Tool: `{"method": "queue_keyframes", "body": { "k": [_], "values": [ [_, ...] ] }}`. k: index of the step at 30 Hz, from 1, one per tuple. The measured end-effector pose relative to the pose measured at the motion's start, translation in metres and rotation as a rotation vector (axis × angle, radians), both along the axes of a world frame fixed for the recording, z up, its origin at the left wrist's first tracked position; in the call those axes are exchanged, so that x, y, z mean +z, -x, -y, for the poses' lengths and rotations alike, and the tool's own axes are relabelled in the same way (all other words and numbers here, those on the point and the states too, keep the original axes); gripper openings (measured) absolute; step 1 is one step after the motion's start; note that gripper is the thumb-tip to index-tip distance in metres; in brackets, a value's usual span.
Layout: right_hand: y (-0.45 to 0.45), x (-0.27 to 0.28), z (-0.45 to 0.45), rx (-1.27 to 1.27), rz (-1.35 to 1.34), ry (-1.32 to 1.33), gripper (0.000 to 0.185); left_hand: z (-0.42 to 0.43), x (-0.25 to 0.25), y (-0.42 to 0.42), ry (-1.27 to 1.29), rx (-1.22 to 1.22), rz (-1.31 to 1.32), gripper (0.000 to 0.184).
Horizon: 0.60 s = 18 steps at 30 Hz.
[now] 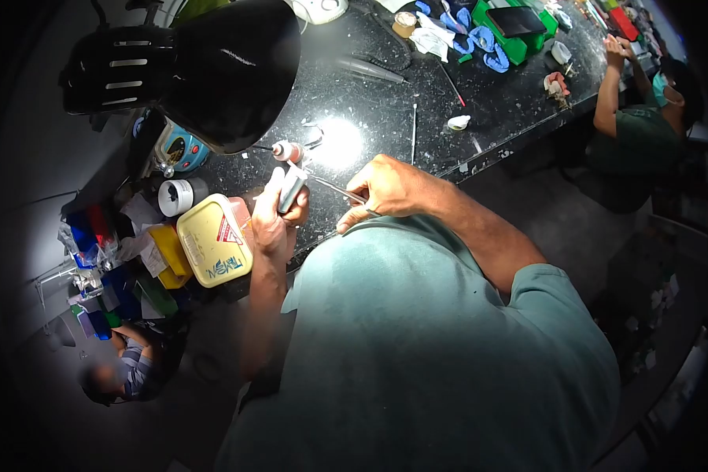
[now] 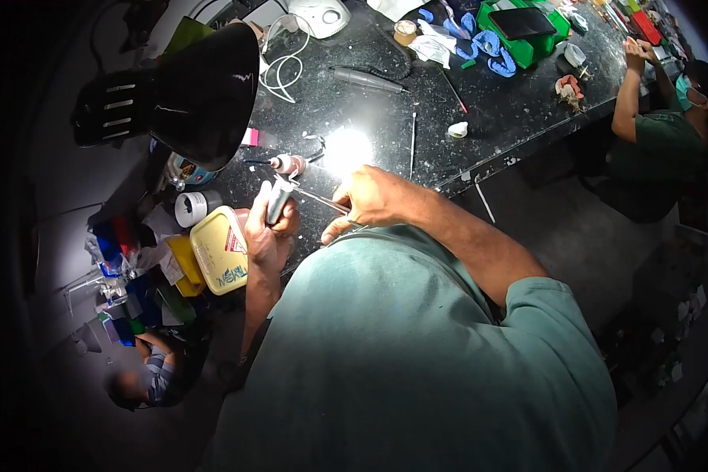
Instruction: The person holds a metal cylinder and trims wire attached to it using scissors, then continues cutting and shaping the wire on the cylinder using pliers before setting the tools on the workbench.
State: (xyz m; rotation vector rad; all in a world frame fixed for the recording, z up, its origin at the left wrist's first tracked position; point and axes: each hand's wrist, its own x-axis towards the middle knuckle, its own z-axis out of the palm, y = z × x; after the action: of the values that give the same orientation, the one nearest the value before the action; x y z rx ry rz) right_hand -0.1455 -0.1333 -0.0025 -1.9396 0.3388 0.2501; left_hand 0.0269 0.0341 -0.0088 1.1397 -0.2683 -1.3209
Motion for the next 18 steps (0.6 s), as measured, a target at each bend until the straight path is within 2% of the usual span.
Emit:
{"method": "queue_keyframes", "body": {
  "k": [1, 3, 5, 8, 11, 18],
  "values": [
    [0.001, 0.001, 0.000, -0.003, 0.004, -0.006, 0.065, 0.002, 0.004, 0.005, -0.051, 0.042, 0.017, 0.041],
    [0.000, 0.001, -0.001, 0.001, -0.033, -0.013, 0.065, 0.004, 0.006, 0.009, 0.003, 0.040, 0.431, 0.026],
    [-0.001, -0.002, -0.003, 0.011, -0.122, -0.012, 0.067, 0.006, 0.016, 0.019, 0.014, 0.061, 0.750, 0.025],
    [0.002, -0.006, -0.011, 0.039, -0.045, 0.003, 0.074, 0.002, 0.008, 0.014, 0.047, 0.081, 0.794, 0.031],
    [-0.001, -0.005, -0.005, 0.094, -0.174, -0.137, 0.082, 0.002, 0.004, 0.014, 0.092, 0.097, 0.798, 0.030],
    [-0.008, 0.008, -0.004, 0.119, -0.221, -0.007, 0.079, 0.000, 0.004, 0.019, 0.039, 0.032, 0.828, 0.030]
  ]
}}
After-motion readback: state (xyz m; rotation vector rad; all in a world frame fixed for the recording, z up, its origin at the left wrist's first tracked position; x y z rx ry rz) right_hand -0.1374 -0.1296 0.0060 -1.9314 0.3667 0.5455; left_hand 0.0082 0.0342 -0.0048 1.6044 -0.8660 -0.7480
